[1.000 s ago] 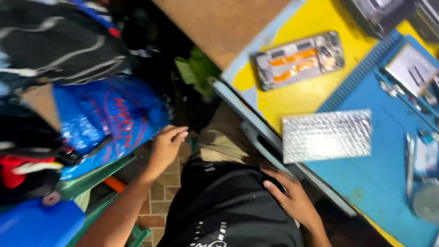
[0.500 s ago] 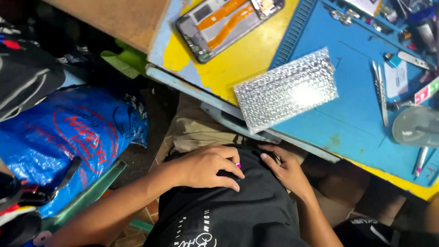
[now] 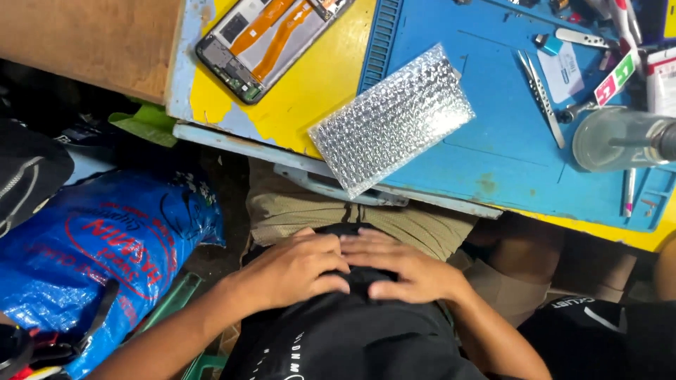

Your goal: The person cleans a smartphone screen using a small white wipe, repeatedly rubbing the surface. They then place the phone into a bubble wrap pouch and set it on the workbench.

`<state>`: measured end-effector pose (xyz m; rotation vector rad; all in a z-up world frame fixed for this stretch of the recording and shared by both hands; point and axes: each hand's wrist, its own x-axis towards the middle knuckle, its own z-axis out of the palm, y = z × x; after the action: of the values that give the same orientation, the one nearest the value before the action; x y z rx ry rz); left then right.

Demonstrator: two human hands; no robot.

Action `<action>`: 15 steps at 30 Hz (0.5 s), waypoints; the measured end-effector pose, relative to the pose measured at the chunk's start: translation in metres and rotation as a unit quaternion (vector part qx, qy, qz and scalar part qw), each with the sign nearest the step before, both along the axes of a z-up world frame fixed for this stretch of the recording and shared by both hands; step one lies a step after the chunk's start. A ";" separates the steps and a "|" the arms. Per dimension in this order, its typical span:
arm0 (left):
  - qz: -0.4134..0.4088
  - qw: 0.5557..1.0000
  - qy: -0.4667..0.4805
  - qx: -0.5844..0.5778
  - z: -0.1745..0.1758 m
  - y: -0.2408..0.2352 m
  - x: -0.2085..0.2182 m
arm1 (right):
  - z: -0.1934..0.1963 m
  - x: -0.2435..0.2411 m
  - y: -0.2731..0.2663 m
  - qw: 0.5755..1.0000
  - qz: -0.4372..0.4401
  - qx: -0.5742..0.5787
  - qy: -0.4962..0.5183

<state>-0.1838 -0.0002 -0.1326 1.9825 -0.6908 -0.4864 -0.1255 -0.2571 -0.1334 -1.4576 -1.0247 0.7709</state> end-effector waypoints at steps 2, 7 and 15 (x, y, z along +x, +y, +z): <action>0.017 1.000 0.005 0.021 -0.022 0.010 -0.006 | -0.005 0.002 -0.005 0.999 0.009 -0.027 -0.026; 0.213 0.951 0.036 0.222 -0.072 0.077 -0.012 | -0.051 -0.001 -0.045 0.885 -0.123 -0.431 -0.127; 0.449 0.821 0.182 0.300 -0.227 0.219 -0.121 | 0.011 0.001 0.019 0.980 0.026 -0.198 0.027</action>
<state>-0.3045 0.2190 -0.3594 2.4014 0.7430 -0.4883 -0.1246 -0.2385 -0.1229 -1.7398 -0.9029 1.0920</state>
